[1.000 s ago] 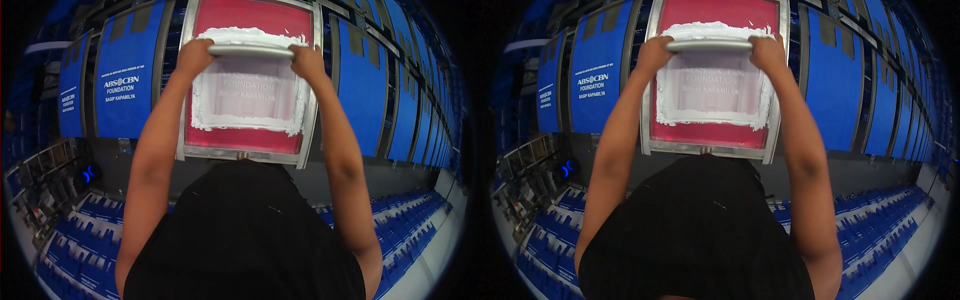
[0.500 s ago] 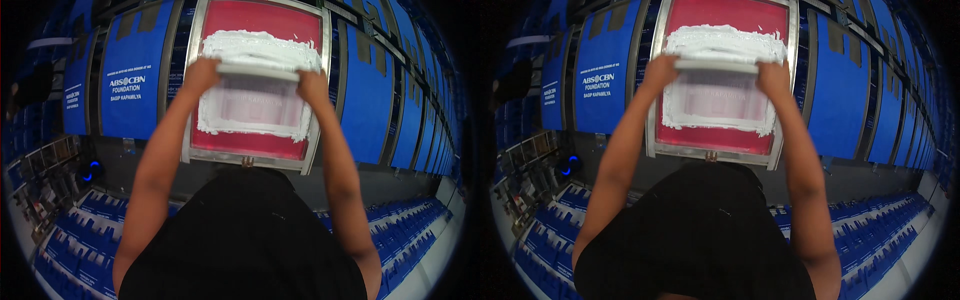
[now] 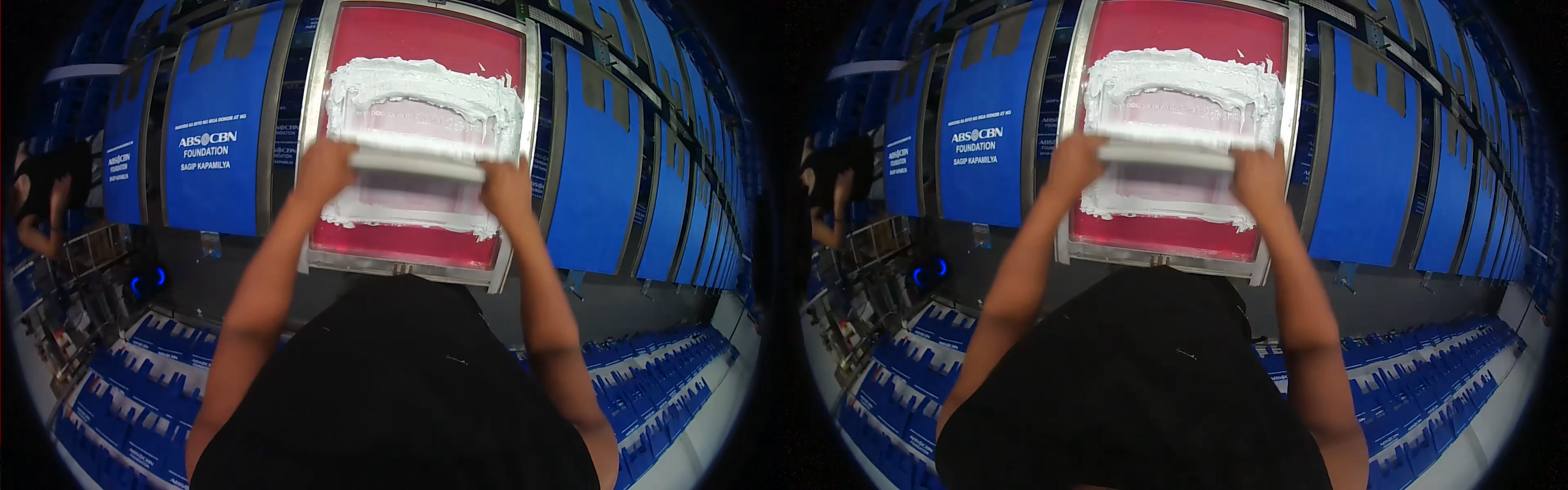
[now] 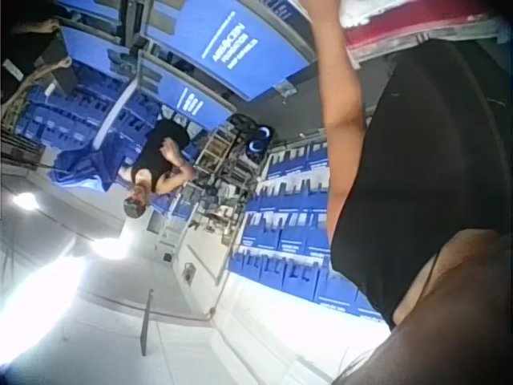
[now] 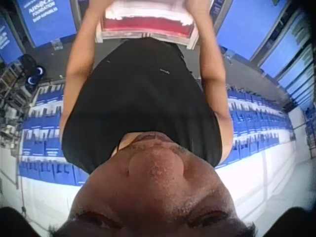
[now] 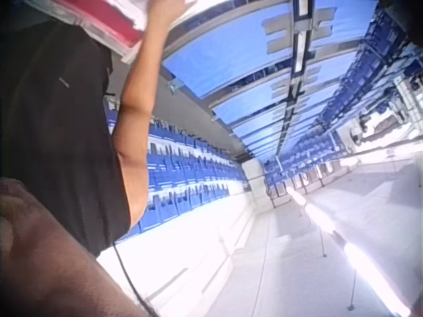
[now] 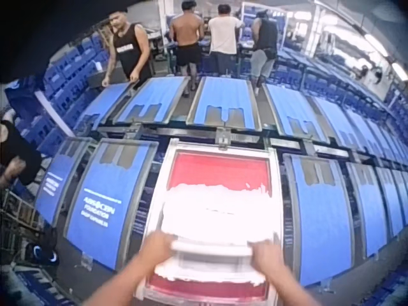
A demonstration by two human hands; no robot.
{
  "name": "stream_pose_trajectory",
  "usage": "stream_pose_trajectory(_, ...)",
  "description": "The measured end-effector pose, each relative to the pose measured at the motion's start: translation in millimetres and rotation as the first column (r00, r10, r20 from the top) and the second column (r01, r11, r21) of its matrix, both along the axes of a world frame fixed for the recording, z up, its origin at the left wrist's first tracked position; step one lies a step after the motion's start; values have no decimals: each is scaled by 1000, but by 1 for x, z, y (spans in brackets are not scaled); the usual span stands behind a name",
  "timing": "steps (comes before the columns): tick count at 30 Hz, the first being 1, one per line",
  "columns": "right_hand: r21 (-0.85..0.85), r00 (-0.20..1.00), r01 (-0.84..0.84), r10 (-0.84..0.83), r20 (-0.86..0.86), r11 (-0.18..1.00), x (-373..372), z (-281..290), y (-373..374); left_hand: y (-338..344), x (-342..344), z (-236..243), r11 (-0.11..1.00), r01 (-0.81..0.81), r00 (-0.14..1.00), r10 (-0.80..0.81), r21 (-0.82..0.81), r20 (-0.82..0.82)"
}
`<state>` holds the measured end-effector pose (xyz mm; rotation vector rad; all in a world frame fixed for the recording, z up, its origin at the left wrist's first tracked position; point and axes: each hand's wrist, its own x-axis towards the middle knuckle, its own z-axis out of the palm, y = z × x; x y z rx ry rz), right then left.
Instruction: The person uses a squeegee to spread white ink evenly across a screen printing frame held in a vertical position. The person repeatedly moves the squeegee back and forth to ensure the ink covers the entire surface of the screen.
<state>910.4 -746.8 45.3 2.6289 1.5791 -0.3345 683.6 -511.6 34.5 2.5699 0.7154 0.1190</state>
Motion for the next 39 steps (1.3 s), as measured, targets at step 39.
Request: stream_pose_trajectory(39,154,965,-12,52,-259,988,-68,32,-77,-82,-76,19,995,48,994,-57,89,92)
